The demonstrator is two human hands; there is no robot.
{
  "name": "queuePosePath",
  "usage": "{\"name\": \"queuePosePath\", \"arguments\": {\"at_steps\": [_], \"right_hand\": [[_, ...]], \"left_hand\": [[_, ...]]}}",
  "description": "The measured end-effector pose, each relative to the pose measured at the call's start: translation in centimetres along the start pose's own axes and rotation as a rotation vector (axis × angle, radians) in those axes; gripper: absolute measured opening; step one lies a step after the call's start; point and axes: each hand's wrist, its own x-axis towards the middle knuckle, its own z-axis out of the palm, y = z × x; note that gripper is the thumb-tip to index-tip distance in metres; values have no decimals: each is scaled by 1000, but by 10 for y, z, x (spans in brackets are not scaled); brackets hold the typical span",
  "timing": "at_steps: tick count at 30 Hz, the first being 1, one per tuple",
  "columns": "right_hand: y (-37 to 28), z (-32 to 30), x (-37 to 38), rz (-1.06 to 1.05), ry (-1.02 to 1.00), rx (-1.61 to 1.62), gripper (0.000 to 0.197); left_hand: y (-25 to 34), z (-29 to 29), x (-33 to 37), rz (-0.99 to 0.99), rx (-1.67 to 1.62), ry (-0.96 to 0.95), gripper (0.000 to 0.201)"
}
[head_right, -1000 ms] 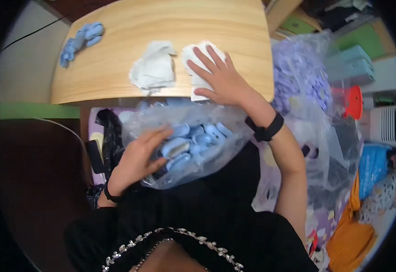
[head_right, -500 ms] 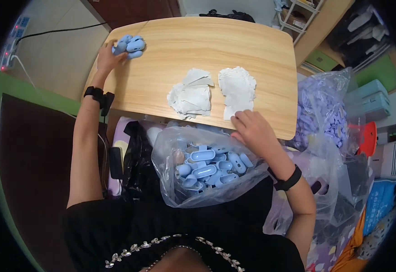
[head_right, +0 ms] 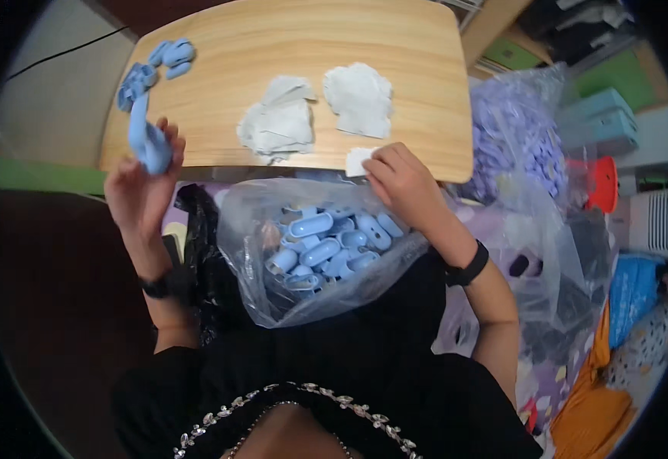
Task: Cleaning blue earphone cases by wiping them with tissues and placing them in a plastic bag.
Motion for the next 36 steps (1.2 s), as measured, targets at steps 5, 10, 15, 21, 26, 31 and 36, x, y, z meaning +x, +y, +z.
{"name": "queuePosePath", "arguments": {"at_steps": [5, 10, 15, 21, 26, 31, 36], "right_hand": [[0, -6, -3, 66, -36, 90, 13], [-11, -27, 6, 274, 0, 347, 8], [-54, -54, 37, 146, 575, 296, 13], [-131, -68, 15, -353, 205, -135, 24], [-127, -55, 10, -319, 80, 15, 27], [-136, -54, 12, -268, 13, -154, 26], [-133, -38, 17, -294, 40, -118, 20]], "left_hand": [[-62, 50, -50, -79, 70, 57, 49], [-90, 55, -53, -562, -718, -534, 51], [-129, 43, -55, -581, -641, -448, 52], [-133, 50, -61, -422, -411, -71, 53], [-138, 42, -62, -215, 101, 4, 52], [-143, 27, -59, -159, 88, -158, 49], [-139, 19, -56, -240, 58, -152, 50]]}}
